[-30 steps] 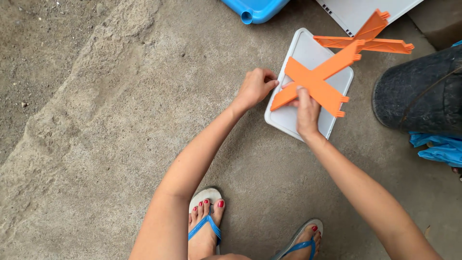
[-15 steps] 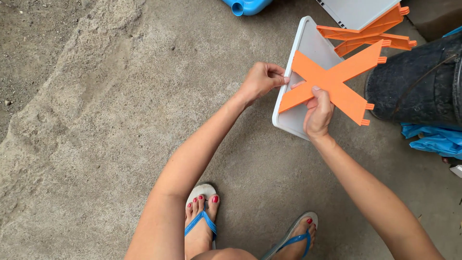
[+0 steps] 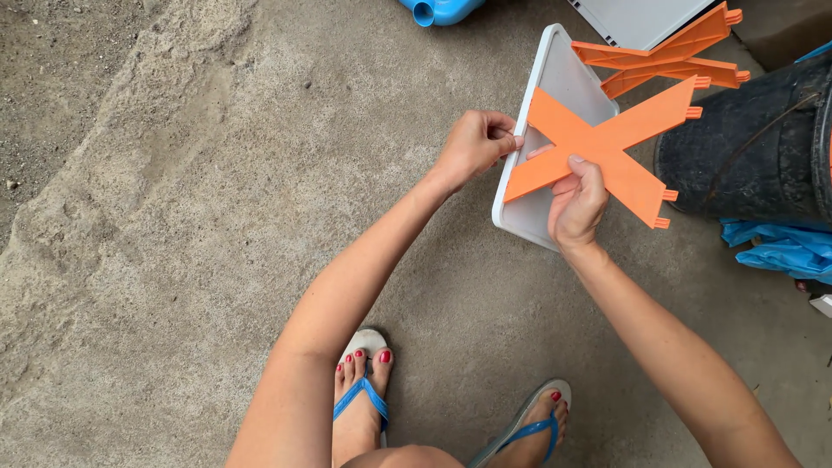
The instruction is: The person assembles a white plastic organizer by snapping orange cross-braces into the lids of white containers and stacking them together.
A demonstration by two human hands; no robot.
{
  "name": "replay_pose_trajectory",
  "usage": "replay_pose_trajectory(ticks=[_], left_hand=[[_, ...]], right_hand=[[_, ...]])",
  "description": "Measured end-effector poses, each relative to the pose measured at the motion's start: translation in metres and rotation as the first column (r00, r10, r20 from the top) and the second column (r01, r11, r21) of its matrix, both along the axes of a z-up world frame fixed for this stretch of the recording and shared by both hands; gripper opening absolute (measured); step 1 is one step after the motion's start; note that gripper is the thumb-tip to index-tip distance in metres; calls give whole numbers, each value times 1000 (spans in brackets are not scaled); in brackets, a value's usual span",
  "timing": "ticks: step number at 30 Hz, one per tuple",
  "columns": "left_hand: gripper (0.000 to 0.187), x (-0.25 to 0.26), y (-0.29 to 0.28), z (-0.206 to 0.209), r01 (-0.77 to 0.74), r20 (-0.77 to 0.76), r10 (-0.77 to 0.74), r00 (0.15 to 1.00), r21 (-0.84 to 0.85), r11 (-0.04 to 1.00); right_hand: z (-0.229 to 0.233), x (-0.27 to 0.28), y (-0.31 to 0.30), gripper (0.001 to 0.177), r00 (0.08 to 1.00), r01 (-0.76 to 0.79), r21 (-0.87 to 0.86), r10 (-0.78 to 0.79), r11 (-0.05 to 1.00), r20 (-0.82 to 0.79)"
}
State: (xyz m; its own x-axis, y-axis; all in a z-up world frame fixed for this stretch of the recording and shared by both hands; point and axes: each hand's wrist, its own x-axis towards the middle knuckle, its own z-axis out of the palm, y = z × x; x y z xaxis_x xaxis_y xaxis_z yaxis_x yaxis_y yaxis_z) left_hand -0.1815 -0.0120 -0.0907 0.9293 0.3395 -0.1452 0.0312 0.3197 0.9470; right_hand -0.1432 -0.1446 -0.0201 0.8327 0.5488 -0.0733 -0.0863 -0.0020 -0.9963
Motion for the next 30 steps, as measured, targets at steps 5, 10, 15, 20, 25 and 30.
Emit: replay_pose_trajectory(ticks=[5,10,15,20,25,30], left_hand=[[17,2,-2,0,-71,11,70,997,190,979],[22,1,-6,5,-24,-57,41,998,271,962],[27,2,-7,-4,-69,-20,83,996,385,920],[28,2,-3,-24,-103,-60,169,984,579,809],[43,-9,-1,-26,-151,-68,309,949,761,631],[43,-7,-4,-23,-141,-129,360,924,762,632]], right_hand=[[1,-2,0,25,999,-13,-4,13,1000,35],[-3,-2,-2,25,997,-27,-37,29,999,72],[-15,0,2,25,999,-33,-70,35,997,23],[-44,3,19,20,999,22,-264,-33,964,-40],[-79,4,25,22,786,3,-339,207,941,582],[-97,-3,26,23,914,67,-462,131,884,383]])
